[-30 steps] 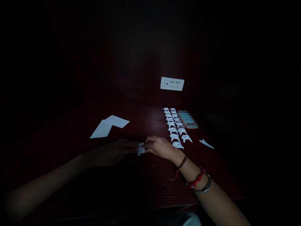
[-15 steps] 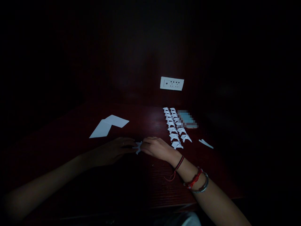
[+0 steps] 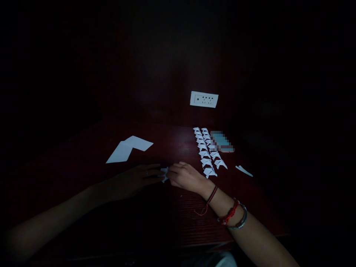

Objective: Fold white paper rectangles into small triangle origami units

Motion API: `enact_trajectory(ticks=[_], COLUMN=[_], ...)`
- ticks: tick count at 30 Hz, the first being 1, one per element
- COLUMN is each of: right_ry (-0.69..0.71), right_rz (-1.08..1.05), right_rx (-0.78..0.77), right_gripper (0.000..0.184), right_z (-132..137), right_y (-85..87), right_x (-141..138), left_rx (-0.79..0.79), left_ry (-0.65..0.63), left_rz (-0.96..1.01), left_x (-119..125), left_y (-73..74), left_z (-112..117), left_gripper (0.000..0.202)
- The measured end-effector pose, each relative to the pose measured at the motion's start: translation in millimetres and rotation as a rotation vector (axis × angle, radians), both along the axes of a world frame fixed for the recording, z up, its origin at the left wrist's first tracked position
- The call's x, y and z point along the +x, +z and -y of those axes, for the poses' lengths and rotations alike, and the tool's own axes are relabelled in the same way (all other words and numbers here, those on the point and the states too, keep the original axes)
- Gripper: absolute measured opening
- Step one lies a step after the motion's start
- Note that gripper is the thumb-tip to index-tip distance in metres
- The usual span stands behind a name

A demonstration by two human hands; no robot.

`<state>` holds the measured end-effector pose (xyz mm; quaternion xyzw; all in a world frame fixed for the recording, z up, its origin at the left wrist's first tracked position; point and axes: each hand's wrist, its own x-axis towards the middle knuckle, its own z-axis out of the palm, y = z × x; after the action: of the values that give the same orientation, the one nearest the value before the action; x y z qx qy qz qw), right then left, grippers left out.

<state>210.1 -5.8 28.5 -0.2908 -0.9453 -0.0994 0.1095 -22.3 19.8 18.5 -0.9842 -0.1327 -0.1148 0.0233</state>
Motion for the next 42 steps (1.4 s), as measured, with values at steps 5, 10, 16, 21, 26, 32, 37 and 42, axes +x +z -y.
enact_trajectory(ticks=[5, 10, 16, 21, 26, 32, 37, 42], right_ry=[-0.029, -0.006, -0.078, -0.181, -0.202, -0.212, -0.222, -0.232], right_rz=[-0.105, -0.241, -0.342, -0.359, -0.348, -0.311, -0.299, -0.346], right_rx=[-0.097, -0.246, -0.328, -0.356, -0.365, -0.314, -0.314, -0.332], right_gripper=[0.018, 0.019, 0.015, 0.013, 0.013, 0.014, 0.015, 0.013], right_z=[0, -3, -7, -8, -9, -10, -9, -8], right_y=[1.1, -0.8, -6.9, -7.4, -8.3, -9.6, -8.1, -7.2], right_x=[-1, -1, -4, -10, -12, -11, -14, -15], left_rx=[0.004, -0.009, -0.043, -0.072, -0.106, -0.143, -0.119, -0.148], left_ry=[0.034, 0.025, 0.016, 0.028, 0.043, 0.071, 0.052, 0.052], left_rz=[0.006, 0.002, 0.001, -0.004, -0.01, 0.028, 0.065, 0.082], left_x=[1, -1, -2, 1, 2, 5, 9, 6], left_y=[-4.8, -5.5, -4.4, -4.4, -2.7, 4.1, -3.9, -9.1], left_z=[1, 1, 1, 2, 4, 11, 9, 5], left_gripper=[0.054, 0.055, 0.06, 0.06, 0.06, 0.059, 0.058, 0.058])
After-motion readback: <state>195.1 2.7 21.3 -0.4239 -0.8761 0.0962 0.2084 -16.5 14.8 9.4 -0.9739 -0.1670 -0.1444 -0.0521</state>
